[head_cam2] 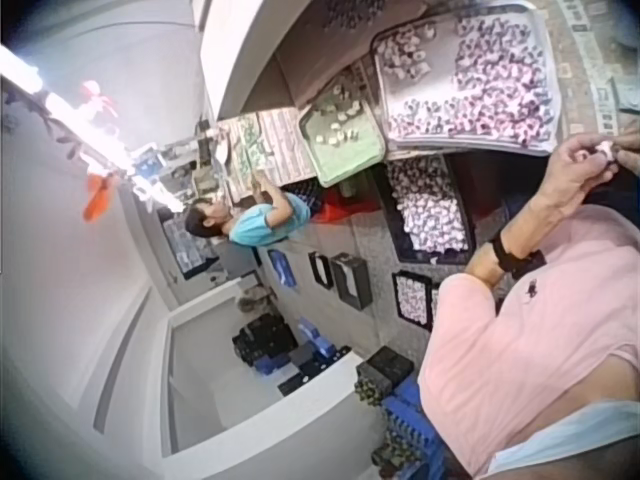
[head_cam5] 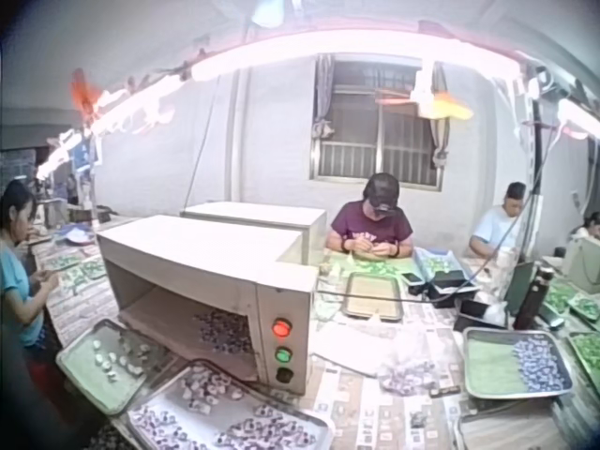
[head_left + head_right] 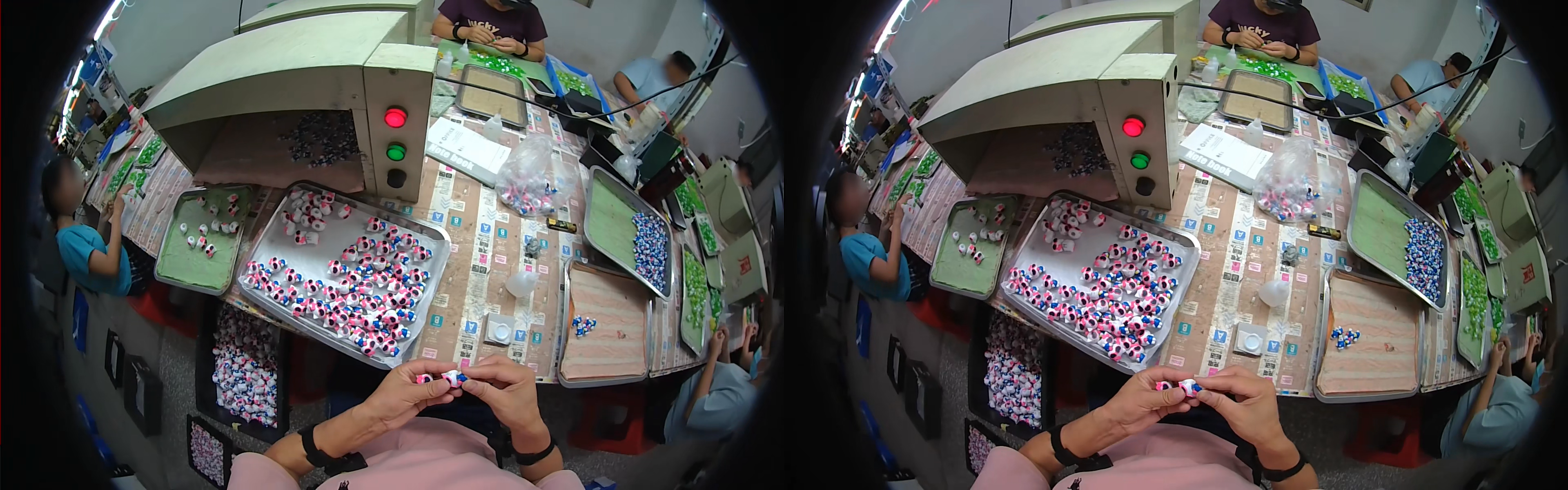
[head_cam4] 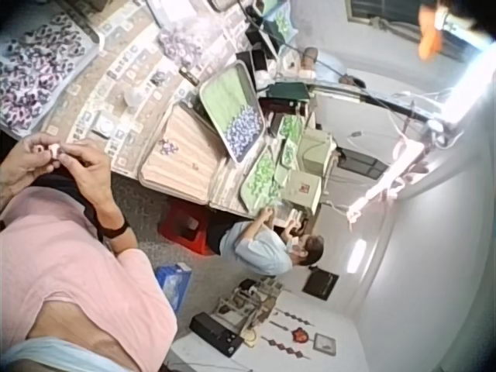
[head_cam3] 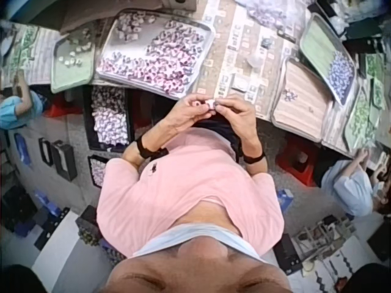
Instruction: The person repeatedly picks small white and blue cylindrical components from a tray, joins them together by hand, and places the assembled units back into the tray. The process is continuous and repetitive throughout the clip.
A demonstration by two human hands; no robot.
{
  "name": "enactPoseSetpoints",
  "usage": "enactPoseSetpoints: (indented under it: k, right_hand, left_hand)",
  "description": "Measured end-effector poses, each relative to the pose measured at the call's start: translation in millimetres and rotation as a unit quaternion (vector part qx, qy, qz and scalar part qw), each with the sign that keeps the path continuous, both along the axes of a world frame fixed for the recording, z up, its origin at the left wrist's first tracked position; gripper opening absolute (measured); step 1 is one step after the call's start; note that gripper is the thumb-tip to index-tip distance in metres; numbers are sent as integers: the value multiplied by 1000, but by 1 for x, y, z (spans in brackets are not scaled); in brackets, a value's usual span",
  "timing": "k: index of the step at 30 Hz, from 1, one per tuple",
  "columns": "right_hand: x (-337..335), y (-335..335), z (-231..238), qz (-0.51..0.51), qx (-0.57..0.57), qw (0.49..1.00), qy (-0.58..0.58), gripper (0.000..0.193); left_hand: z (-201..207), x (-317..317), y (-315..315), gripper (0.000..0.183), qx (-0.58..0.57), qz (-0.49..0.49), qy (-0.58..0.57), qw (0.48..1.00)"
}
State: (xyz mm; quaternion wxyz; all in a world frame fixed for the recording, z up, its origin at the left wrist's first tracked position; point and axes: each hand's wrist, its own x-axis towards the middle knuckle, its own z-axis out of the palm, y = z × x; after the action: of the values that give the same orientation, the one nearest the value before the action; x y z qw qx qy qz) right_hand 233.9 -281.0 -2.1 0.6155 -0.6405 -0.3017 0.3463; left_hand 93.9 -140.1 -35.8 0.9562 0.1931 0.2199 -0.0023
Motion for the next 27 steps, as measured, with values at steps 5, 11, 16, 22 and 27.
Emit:
enactPoseSetpoints:
  k: [5,11,16,22,27]
  right_hand:
    - [-5,4,0,-12,-10,996,-85,21]
    - [-7,5,-10,-11,-9,994,-111,22]
    - [-10,12,-1,30,-2,988,-150,25]
    - [3,4,3,-44,1,982,-185,23]
    - [12,-14,-7,-57,-53,984,-157,14]
  left_hand:
    - [4,-1,4,33,87,2,26,996]
    - [4,-4,9,34,107,-25,47,993]
    - [7,-13,26,34,143,-50,20,988]
    - [32,-26,111,27,482,110,172,852]
    - [-1,-53,206,23,743,194,245,592]
